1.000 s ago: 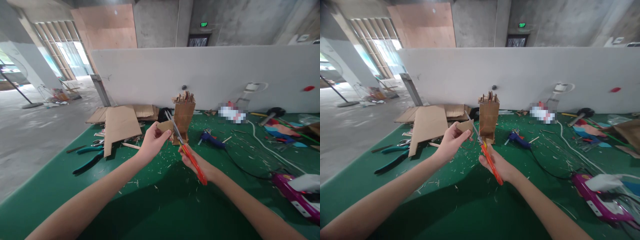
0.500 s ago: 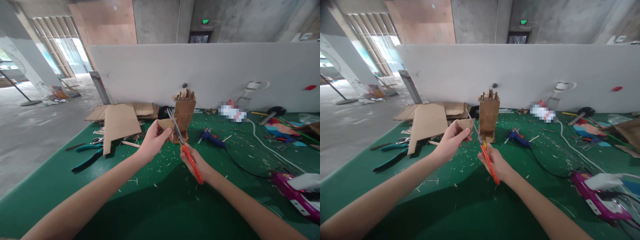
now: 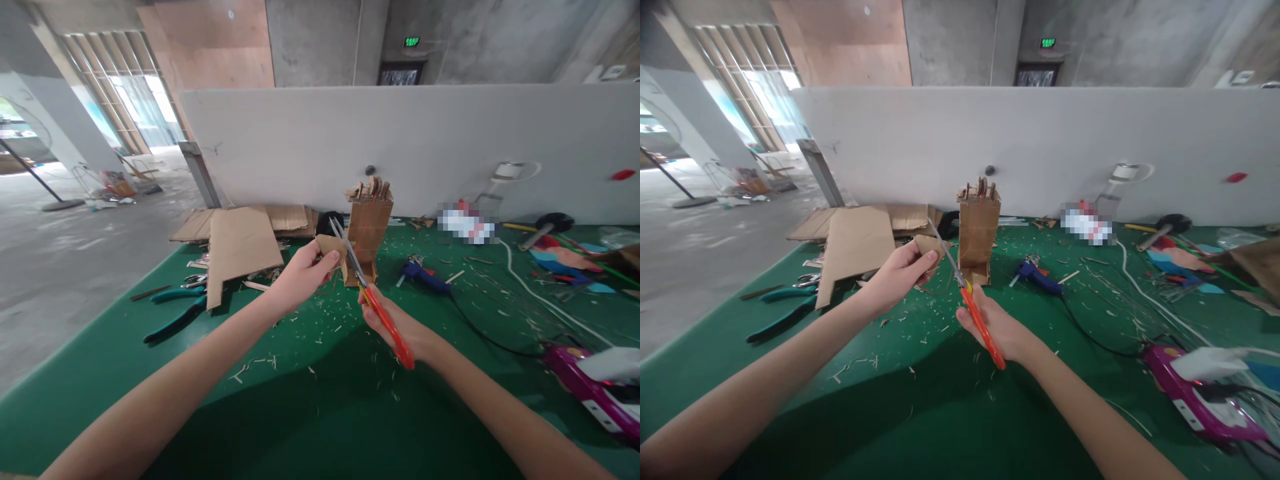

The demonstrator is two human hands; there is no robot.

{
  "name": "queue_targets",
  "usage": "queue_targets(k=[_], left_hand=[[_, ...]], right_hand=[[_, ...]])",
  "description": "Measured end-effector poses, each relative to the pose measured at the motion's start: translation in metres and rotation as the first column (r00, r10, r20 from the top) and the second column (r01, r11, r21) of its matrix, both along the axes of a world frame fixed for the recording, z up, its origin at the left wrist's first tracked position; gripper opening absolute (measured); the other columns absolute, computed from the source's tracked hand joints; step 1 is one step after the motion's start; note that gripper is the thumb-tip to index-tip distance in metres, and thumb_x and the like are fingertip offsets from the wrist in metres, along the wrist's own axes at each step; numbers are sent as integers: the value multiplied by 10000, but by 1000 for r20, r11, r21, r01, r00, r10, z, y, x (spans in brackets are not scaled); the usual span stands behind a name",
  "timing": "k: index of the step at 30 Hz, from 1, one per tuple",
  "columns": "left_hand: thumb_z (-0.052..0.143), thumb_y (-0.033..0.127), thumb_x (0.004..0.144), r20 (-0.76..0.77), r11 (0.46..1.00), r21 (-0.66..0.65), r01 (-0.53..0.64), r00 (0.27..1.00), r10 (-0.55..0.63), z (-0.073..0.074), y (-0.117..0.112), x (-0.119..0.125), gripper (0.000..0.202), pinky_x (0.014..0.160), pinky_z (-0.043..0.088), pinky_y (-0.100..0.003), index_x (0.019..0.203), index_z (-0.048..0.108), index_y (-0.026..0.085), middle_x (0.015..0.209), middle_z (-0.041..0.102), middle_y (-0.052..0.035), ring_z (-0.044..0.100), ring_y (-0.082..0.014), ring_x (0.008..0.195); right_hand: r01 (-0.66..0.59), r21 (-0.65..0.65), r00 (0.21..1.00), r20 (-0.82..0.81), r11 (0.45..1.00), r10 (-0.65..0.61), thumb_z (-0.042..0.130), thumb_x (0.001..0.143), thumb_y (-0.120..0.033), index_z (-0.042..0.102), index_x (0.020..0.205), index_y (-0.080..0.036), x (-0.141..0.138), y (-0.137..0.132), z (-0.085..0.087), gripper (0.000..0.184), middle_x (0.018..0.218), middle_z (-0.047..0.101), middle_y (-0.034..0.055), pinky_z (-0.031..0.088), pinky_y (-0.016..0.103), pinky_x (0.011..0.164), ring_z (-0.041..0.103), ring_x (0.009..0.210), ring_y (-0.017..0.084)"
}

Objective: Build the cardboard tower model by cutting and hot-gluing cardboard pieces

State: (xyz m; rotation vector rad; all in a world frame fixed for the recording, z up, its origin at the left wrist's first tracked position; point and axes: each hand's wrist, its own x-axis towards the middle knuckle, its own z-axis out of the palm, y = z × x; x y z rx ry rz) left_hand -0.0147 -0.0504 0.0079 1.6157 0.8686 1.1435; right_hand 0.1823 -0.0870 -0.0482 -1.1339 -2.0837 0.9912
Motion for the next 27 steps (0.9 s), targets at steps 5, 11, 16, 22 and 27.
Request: queue_targets(k=[5,11,16,22,27], left_hand=[[577,293,812,-13,1000,-15,15,1000,-15,5,-1,-4,163,463,295,-227,705,503,196,598,438,13,390,-93,510],[572,316,816,12,1000,-25,5,1000,-5,4,-1,-2,189,450,302,-224,690,493,199,576,445,19,394,-86,483],[558,291,816,-28,999,43,-12,1000,14,7,-1,-3,148,447,355,-227,710,521,196,618,561,-17,463,-92,484],[563,273,798,-122,994,67,85,990,-77,12,0,-9,118,454,376,-208,716,554,189,633,576,-27,468,-92,505],[551,285,804,-138,995,59,75,988,-66,12,1,-10,130,445,361,-216,714,548,190,636,545,-22,448,-95,505]], right_hand=[[59,36,998,-1,998,-60,326,874,-624,353,812,-237,-3,2,-5,393,680,357,-35,333,295,521,326,566,126],[84,29,995,-63,996,-82,335,872,-621,326,764,-232,-8,3,-13,403,668,335,-40,308,279,485,303,547,112],[127,48,990,-61,991,-124,352,872,-604,350,807,-229,-8,3,-12,381,680,356,-33,331,287,493,333,557,118],[41,23,997,-61,999,-40,313,868,-636,376,883,-231,-9,-2,-2,411,724,379,-21,379,300,542,360,589,123],[98,17,995,-38,995,-97,330,883,-607,373,813,-227,-6,3,-12,389,679,351,-35,327,283,491,329,548,113]])
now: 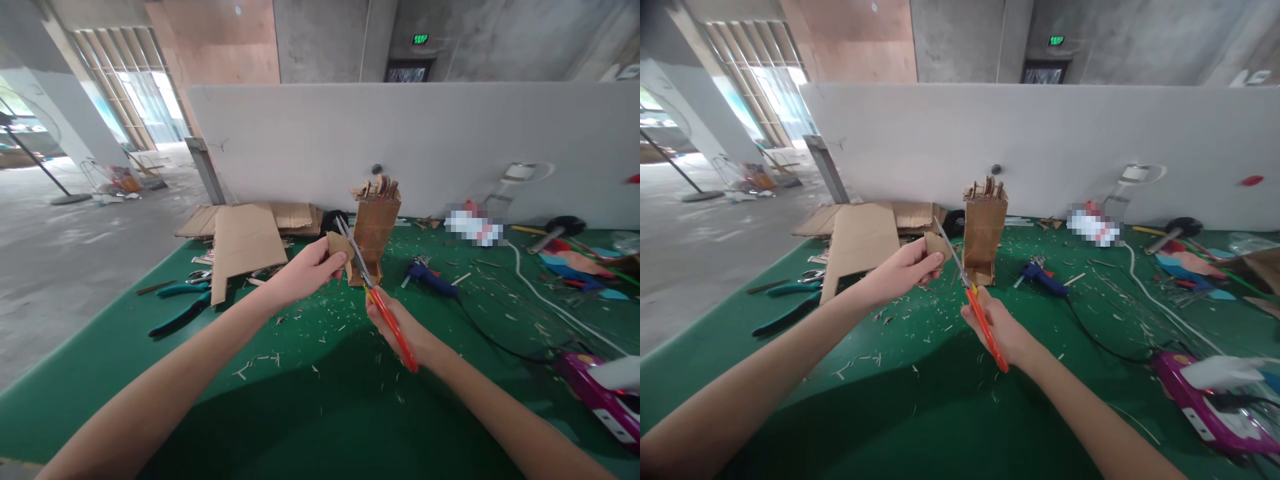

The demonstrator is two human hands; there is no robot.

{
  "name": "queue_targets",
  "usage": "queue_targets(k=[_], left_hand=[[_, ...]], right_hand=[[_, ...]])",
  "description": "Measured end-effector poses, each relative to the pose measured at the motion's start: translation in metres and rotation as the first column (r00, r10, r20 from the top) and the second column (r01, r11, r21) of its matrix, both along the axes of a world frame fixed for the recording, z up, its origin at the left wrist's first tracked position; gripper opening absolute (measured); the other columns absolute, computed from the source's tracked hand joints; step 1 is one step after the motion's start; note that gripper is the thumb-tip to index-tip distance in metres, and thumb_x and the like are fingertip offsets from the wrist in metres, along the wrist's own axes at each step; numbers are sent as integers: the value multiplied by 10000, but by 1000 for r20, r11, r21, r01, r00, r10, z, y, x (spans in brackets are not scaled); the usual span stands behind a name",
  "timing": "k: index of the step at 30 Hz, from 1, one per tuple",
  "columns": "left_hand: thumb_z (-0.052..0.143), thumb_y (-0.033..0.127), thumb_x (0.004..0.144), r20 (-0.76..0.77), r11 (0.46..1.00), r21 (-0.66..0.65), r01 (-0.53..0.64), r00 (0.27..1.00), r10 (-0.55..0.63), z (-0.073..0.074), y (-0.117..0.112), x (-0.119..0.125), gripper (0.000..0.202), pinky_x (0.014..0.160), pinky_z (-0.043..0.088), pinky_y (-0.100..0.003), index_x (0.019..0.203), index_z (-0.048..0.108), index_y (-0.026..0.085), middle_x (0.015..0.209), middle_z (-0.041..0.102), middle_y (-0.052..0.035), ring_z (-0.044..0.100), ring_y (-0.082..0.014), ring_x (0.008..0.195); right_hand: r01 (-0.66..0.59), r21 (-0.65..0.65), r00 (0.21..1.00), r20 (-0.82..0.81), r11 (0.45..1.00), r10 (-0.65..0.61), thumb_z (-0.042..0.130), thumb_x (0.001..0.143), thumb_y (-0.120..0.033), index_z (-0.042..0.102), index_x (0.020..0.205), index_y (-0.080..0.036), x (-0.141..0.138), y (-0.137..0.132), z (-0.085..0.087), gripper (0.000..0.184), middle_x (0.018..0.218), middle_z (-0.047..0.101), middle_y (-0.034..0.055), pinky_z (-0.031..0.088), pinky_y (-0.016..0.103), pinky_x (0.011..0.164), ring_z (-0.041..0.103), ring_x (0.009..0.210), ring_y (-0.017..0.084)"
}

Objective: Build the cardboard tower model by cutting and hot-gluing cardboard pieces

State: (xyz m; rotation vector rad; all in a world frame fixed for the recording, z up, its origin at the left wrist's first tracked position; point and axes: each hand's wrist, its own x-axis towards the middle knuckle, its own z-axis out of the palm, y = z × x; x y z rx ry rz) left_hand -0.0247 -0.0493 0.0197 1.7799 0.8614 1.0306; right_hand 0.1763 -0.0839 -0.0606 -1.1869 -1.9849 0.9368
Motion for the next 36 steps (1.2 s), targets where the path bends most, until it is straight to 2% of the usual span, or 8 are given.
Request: queue_targets(k=[4,7,12,16,19,27,36], left_hand=[[576,307,791,-1,999,-51,-6,1000,6,1,0,-1,156,445,315,-241,686,542,198,628,506,-14,413,-98,502],[585,342,796,32,995,-101,-6,999,9,-1,2,-1,198,440,269,-249,672,513,205,600,438,6,368,-91,481],[557,411,829,110,993,-115,2,994,11,-7,7,-1,277,445,218,-242,672,451,209,607,310,35,295,-69,462],[574,426,820,117,995,-99,-18,993,30,-8,9,-2,273,446,214,-242,691,482,204,612,281,40,298,-65,466],[561,412,834,74,996,-85,-16,997,22,-8,8,-3,256,449,224,-236,714,487,197,613,287,45,306,-59,473],[522,366,865,53,994,-104,30,998,-24,-9,7,-4,240,436,207,-227,718,443,195,616,269,56,287,-46,469],[615,321,812,305,975,-219,50,952,20,-9,5,3,301,414,196,-224,629,416,187,576,260,59,228,-44,464]], right_hand=[[23,57,1000,18,998,-24,388,879,-577,356,774,-229,5,7,-9,366,683,383,-29,332,286,491,360,550,114],[15,32,999,-29,999,-14,394,870,-592,349,789,-231,5,8,-10,373,666,364,-38,312,279,465,348,525,108],[-117,-108,982,-163,987,99,355,856,-644,352,848,-235,3,1,5,410,701,329,-33,337,270,484,328,548,108],[-141,-96,986,-109,985,130,362,853,-644,370,877,-235,4,-4,16,410,749,378,-8,425,304,607,392,632,133],[-107,-69,989,-114,992,98,367,839,-662,383,887,-229,2,-5,17,436,759,386,-1,430,313,619,399,646,139],[-21,-118,996,-86,993,11,340,857,-648,397,870,-223,-1,-2,4,429,662,305,-52,304,253,477,291,534,97],[16,-20,997,-75,1000,-17,418,876,-550,382,831,-224,4,7,-12,331,663,364,-45,300,250,446,329,528,96]])
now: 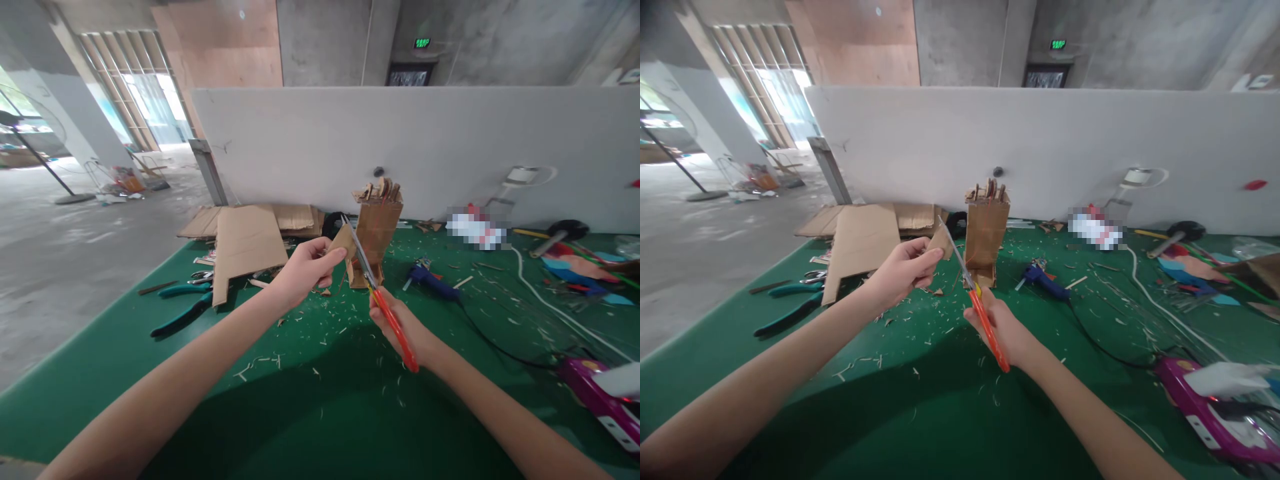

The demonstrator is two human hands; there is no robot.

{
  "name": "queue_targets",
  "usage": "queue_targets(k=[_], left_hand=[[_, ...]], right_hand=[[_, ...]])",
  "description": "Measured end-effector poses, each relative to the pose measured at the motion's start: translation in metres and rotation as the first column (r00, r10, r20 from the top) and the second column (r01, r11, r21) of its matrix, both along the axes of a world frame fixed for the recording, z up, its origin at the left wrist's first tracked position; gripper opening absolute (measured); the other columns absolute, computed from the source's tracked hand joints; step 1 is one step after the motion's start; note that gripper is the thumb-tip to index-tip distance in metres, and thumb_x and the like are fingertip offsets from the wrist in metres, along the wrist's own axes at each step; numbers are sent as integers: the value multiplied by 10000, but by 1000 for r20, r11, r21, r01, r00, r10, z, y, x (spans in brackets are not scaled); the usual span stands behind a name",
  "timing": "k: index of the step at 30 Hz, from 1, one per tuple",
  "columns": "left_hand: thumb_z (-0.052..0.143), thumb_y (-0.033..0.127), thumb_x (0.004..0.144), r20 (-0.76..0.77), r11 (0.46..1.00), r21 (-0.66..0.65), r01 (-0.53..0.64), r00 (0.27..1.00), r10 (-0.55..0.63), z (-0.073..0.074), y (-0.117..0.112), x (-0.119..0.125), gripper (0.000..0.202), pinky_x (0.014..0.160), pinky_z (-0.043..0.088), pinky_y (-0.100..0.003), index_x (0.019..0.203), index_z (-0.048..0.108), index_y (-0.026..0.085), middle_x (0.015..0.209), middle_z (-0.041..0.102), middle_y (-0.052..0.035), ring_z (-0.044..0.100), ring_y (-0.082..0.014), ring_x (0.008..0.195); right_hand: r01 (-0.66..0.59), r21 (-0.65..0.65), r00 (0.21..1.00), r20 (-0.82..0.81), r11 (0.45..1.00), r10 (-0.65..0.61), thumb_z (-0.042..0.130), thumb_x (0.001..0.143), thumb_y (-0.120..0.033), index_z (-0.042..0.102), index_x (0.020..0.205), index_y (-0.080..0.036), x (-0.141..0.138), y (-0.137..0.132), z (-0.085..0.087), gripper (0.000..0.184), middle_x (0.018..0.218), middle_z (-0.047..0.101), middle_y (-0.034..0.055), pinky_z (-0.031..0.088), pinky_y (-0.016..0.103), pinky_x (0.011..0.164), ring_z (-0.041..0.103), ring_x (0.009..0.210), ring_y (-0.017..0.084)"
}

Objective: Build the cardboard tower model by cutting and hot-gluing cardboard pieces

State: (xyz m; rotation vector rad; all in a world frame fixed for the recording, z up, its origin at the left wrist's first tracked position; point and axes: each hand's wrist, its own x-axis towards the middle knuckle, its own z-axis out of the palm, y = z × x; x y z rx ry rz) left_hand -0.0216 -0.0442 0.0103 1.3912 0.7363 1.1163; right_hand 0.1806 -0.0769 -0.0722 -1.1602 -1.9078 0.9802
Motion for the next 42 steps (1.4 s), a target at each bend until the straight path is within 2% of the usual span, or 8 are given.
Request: queue_targets(k=[7,13,18,25,28,32,37,42], left_hand=[[634,312,805,178,999,-35,20,984,-13,-7,-3,7,301,418,217,-194,652,412,178,557,234,77,224,-36,460],[576,359,841,-137,997,78,6,991,4,-4,-1,1,235,416,270,-207,724,492,173,607,373,55,392,-28,435],[582,356,837,-233,995,104,-8,972,32,2,-1,-4,207,403,250,-207,763,535,168,601,403,45,434,-36,436],[676,303,769,242,986,-162,27,970,13,-7,-9,13,276,448,296,-189,666,458,167,547,310,78,338,-26,451],[677,321,765,327,973,-228,23,943,55,-12,-12,20,272,474,339,-191,681,479,154,608,398,55,379,-31,492],[620,349,807,175,991,-114,-66,981,85,-14,-10,19,226,479,356,-196,761,494,166,695,500,33,451,-40,507],[520,369,871,-109,994,74,-78,990,86,-14,-6,12,214,475,348,-191,787,470,179,548,496,44,444,-60,478],[493,378,885,-174,993,101,-65,981,82,-12,-5,10,215,474,351,-191,803,452,184,543,493,47,448,-61,479]], right_hand=[[39,91,998,54,995,-44,402,883,-525,344,811,-229,-5,-4,8,310,655,369,-46,321,263,462,345,526,101],[-62,98,997,42,993,58,354,898,-526,352,914,-230,-6,-7,14,297,708,352,-37,370,275,505,354,566,115],[14,63,1000,9,998,-15,377,882,-554,350,849,-230,-8,-6,7,327,682,339,-48,327,265,488,329,542,107],[85,67,996,21,994,-87,410,865,-523,306,764,-239,-15,-8,12,319,637,336,-55,299,246,432,323,514,101],[106,59,994,34,993,-108,434,857,-512,293,755,-243,-17,-8,10,320,623,363,-58,319,246,425,355,501,100],[106,41,994,22,994,-107,437,872,-501,301,783,-244,-15,-8,7,304,633,373,-58,337,252,443,369,505,99],[3,61,1000,11,998,-4,369,898,-512,331,884,-238,-13,-10,12,277,675,355,-51,366,271,493,357,541,109],[74,70,996,37,995,-77,381,881,-550,334,791,-233,-15,-10,13,333,669,378,-38,354,277,479,362,539,113]])
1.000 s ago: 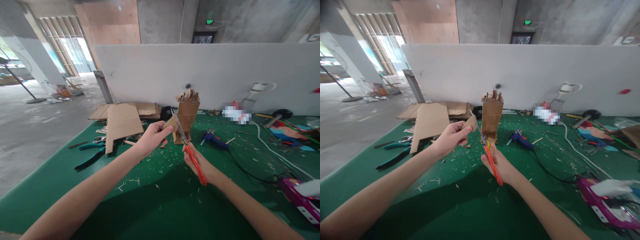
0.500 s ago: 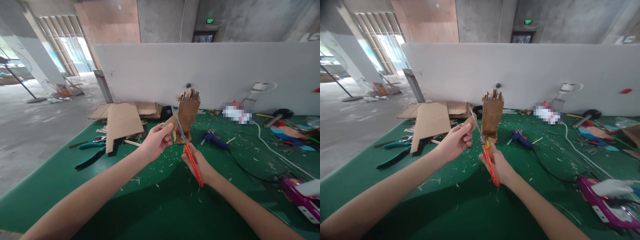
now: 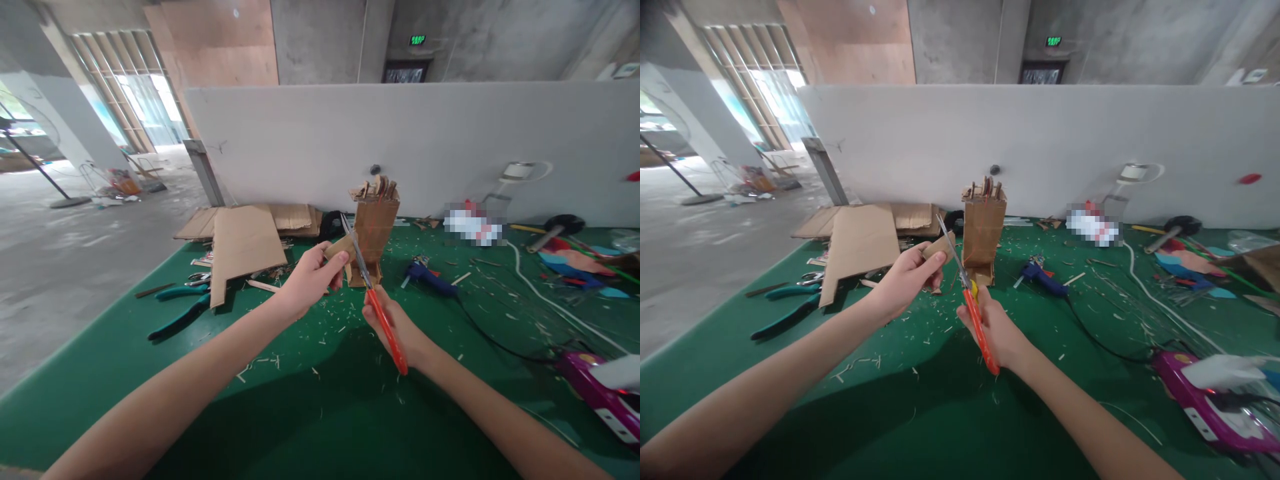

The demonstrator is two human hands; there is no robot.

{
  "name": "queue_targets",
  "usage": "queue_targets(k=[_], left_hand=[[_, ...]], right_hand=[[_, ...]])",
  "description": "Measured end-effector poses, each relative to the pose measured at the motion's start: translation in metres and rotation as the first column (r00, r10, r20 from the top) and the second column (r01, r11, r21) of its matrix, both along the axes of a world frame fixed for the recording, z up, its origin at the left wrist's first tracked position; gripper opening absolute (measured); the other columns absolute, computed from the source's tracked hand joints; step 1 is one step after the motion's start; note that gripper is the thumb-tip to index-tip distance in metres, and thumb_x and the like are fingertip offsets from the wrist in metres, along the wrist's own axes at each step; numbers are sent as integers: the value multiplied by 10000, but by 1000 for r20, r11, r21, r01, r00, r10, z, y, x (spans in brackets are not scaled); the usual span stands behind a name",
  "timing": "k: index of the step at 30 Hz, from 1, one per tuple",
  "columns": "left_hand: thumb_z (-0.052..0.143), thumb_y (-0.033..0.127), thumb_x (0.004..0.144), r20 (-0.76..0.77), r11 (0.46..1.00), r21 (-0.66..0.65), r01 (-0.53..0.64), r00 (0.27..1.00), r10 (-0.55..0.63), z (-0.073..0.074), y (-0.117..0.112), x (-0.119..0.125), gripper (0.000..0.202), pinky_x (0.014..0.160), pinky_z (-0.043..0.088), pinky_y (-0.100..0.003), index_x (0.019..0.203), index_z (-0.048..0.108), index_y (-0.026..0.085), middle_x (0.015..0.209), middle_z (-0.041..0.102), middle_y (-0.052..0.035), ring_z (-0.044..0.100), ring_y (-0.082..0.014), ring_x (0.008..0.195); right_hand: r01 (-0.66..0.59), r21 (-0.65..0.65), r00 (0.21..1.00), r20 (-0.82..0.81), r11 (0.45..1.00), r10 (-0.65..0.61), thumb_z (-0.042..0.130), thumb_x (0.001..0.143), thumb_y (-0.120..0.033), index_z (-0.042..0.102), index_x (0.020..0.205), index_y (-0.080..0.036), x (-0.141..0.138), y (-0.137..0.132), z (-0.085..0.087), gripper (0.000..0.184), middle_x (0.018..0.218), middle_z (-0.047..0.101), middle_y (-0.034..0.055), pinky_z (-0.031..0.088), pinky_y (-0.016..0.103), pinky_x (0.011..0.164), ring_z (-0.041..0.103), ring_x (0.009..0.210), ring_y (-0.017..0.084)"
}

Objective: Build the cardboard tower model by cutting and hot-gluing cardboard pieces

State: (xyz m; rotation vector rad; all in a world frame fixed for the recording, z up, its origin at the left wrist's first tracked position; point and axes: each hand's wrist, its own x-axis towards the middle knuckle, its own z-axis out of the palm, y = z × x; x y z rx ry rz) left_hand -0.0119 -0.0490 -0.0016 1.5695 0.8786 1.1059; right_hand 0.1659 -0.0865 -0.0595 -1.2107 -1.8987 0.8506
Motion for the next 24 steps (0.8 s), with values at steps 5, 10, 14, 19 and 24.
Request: queue_targets(k=[5,10,14,19,24], left_hand=[[488,354,888,-40,1000,-3,28,999,-28,6,2,-4,205,492,377,-198,786,446,182,553,508,42,468,-67,496],[464,348,895,-90,999,-6,43,995,-44,11,2,-7,192,509,412,-210,790,442,189,571,557,24,519,-85,517],[458,321,892,-195,996,61,64,979,-51,14,2,-9,165,512,422,-216,799,463,185,582,595,-4,569,-104,541],[484,329,871,-238,995,33,89,968,-79,21,3,-15,157,427,385,-199,815,500,183,733,632,-46,633,-118,564],[496,319,868,-196,995,-23,101,975,-103,24,1,-17,151,427,391,-199,820,507,175,853,645,-64,632,-98,527]], right_hand=[[29,-24,999,31,999,-29,395,868,-564,313,748,-240,1,3,-4,355,644,374,-42,341,269,441,357,517,110],[-13,-11,1000,10,1000,13,378,875,-567,332,808,-237,3,2,-2,340,661,368,-42,346,280,463,358,527,115],[-114,-34,993,-5,993,114,335,885,-577,339,886,-240,5,-1,5,337,685,331,-46,371,286,508,346,559,122],[-97,-54,995,30,994,99,362,889,-560,356,892,-240,10,3,-1,320,674,331,-52,339,272,489,328,535,111],[-52,-65,999,5,997,52,392,884,-545,333,815,-232,7,4,-6,326,662,340,-53,307,258,457,308,522,99]])
